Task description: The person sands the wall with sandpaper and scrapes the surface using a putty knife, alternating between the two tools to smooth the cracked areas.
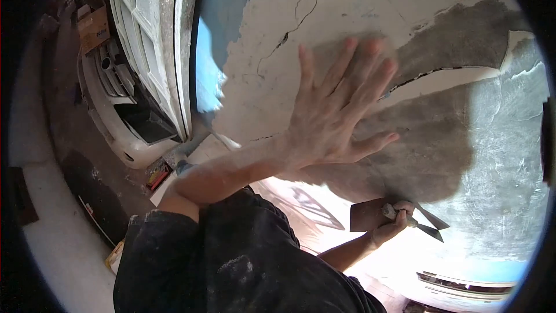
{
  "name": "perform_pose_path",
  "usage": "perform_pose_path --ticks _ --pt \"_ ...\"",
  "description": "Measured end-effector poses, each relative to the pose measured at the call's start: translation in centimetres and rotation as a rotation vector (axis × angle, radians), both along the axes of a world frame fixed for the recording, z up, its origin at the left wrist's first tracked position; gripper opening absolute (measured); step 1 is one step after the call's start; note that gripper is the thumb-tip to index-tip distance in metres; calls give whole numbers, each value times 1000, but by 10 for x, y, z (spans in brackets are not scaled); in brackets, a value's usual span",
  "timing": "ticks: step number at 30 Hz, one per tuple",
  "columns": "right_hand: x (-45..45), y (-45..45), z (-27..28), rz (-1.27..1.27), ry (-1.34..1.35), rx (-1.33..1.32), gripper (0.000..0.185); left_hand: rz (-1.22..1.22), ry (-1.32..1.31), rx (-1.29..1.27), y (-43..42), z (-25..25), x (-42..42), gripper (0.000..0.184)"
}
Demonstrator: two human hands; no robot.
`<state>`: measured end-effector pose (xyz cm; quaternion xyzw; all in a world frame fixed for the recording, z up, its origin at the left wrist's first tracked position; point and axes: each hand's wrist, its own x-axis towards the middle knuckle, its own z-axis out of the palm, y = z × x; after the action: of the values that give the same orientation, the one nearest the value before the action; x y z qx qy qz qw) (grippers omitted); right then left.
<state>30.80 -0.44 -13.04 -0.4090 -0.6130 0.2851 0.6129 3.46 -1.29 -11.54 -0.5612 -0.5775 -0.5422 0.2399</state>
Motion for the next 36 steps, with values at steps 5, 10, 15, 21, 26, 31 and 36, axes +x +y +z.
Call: perform_pose_path --ticks 5,10,15,21,26,31,36 --pt "7 3 -2 103 29 -49 26 -20 -9 -123 -11 -53 17 100" --pt "-3 1 -1 44 41 -32 26 -54 -99 -20 -3 -24 18 88" --pt "3 3 -1 3 -42 13 25 -44 -73 -78 -6 -14 10 89" --pt "6 6 -4 12 25 -1 25 -39 -7 -116 -8 -21 13 98" --pt "3 2 3 48 -34 -4 23 -47 -50 -80 -9 -1 2 91" --pt "4 9 -2 83 -55 72 24 -47 -8 -99 -9 -54 18 95" --pt "10 6 -2 70 -20 -6 26 -22 46 -35 -3 14 -14 92"
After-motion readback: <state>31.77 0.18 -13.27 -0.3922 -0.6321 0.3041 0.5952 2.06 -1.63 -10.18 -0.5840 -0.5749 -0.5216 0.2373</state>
